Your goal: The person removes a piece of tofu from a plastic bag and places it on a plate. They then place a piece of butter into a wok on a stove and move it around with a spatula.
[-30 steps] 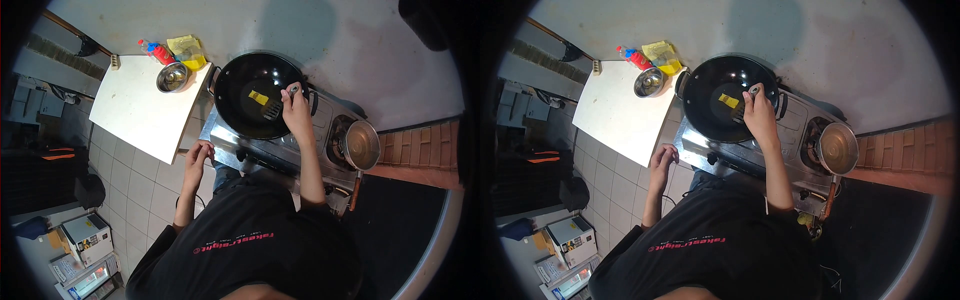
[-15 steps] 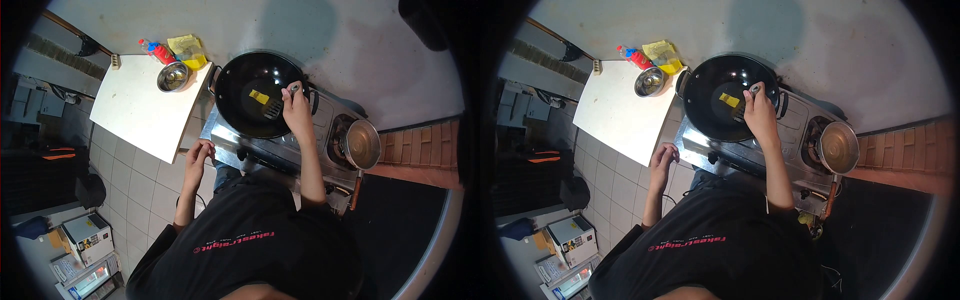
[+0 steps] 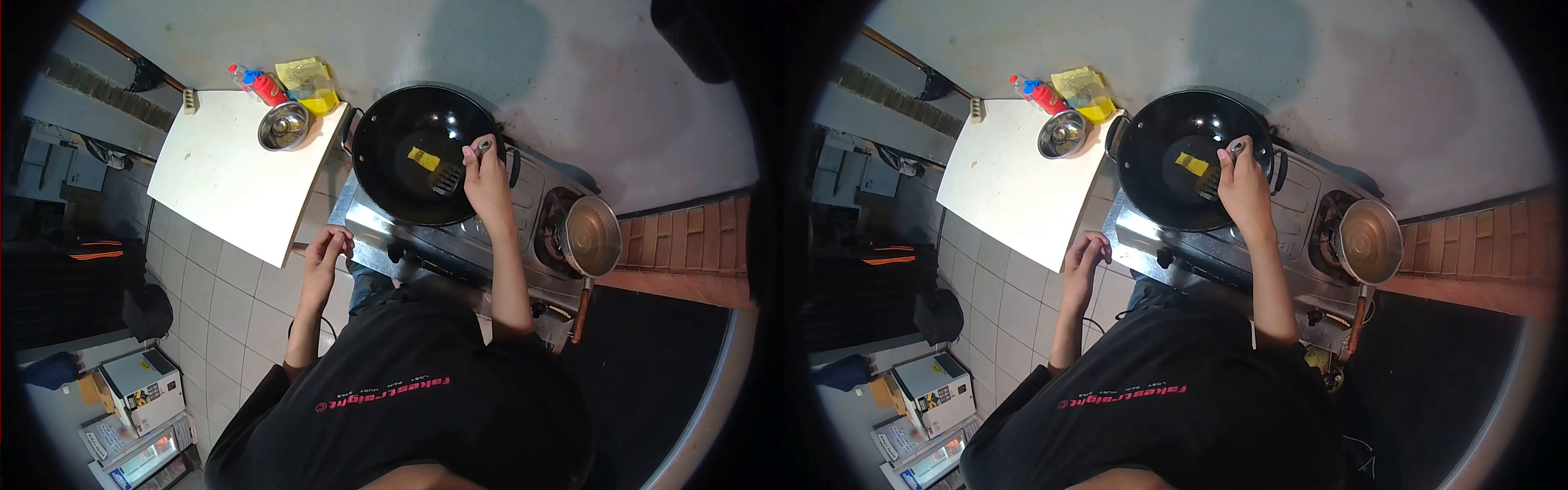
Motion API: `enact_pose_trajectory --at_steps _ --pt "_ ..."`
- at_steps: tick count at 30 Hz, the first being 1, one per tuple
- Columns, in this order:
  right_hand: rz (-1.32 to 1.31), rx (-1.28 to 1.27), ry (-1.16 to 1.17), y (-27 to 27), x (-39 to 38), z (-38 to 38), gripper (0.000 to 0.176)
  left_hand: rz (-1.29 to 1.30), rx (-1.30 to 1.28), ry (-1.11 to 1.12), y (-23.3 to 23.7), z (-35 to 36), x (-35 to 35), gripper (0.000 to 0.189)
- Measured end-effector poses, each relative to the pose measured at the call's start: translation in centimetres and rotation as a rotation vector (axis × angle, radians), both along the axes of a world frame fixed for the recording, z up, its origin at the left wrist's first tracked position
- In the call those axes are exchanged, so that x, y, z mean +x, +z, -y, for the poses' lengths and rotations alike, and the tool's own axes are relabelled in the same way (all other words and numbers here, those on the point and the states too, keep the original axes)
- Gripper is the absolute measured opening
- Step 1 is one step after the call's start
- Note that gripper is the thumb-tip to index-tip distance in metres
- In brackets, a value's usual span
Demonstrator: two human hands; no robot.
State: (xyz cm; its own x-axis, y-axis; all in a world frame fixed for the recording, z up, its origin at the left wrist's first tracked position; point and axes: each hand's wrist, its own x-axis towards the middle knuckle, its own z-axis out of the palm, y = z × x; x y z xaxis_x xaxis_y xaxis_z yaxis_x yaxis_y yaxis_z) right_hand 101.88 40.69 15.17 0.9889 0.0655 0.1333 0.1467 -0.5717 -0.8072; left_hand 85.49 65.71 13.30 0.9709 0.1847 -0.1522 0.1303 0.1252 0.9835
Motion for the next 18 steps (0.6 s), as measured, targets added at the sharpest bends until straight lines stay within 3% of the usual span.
enact_pose_trajectory --at_steps 18 --pt "0.014 -0.01 0.002 0.04 -0.13 0.01 0.02 -0.006 0.008 0.009 -0.42 -0.21 -0.31 0.02"
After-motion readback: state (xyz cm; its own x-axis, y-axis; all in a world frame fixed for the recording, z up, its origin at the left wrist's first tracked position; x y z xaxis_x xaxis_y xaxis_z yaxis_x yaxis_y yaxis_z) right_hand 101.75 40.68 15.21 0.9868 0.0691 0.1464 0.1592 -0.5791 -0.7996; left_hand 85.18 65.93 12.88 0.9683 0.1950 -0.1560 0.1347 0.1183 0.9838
